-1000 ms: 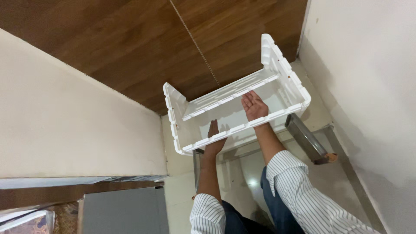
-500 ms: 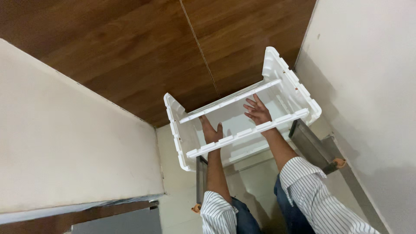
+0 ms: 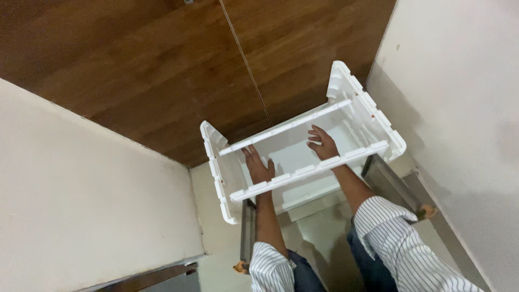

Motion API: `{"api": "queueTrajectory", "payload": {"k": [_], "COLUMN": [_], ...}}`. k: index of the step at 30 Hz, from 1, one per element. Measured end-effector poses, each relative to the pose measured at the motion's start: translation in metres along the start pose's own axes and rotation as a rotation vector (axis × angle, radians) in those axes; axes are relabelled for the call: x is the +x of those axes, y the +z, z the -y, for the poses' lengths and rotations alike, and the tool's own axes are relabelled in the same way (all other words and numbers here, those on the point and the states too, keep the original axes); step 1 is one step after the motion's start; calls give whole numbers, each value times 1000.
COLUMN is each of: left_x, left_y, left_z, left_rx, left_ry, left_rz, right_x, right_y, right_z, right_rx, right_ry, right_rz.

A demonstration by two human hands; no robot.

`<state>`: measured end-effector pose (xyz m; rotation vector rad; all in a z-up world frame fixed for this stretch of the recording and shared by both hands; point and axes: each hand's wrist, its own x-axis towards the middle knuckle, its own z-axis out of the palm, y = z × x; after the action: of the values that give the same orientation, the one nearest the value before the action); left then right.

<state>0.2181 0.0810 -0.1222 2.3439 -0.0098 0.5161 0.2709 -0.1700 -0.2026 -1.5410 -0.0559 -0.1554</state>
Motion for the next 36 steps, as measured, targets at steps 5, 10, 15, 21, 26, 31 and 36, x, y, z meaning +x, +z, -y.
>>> {"api": "queueTrajectory", "payload": {"k": [5,10,15,21,26,31,36], "left_x": [12,23,32,36,41,40,39], "left_y": [-1,5,10,12,18,19,24], "left_z": [5,-3,-19,-34,-33,-32,-27], "left_rx": [94,173,165,272,314,342,322], "left_ry": [78,72,91,75,62,19,72], "left_rz": [-27,-17,-54,32,58,96,49], "right_x": [-1,-18,-27,-25,-30,-31,-25], "right_y": [-1,-5,0,-22,-32,-23,-15], "right_z": [-11,24,46,60,88,88,66], "right_rx": [-93,-303,-274,-477,-252,5,481], "right_ry": [-32,-22,-110,-134,204,206,384], "right_rz": [73,286,314,622,1036,1026,940]}}
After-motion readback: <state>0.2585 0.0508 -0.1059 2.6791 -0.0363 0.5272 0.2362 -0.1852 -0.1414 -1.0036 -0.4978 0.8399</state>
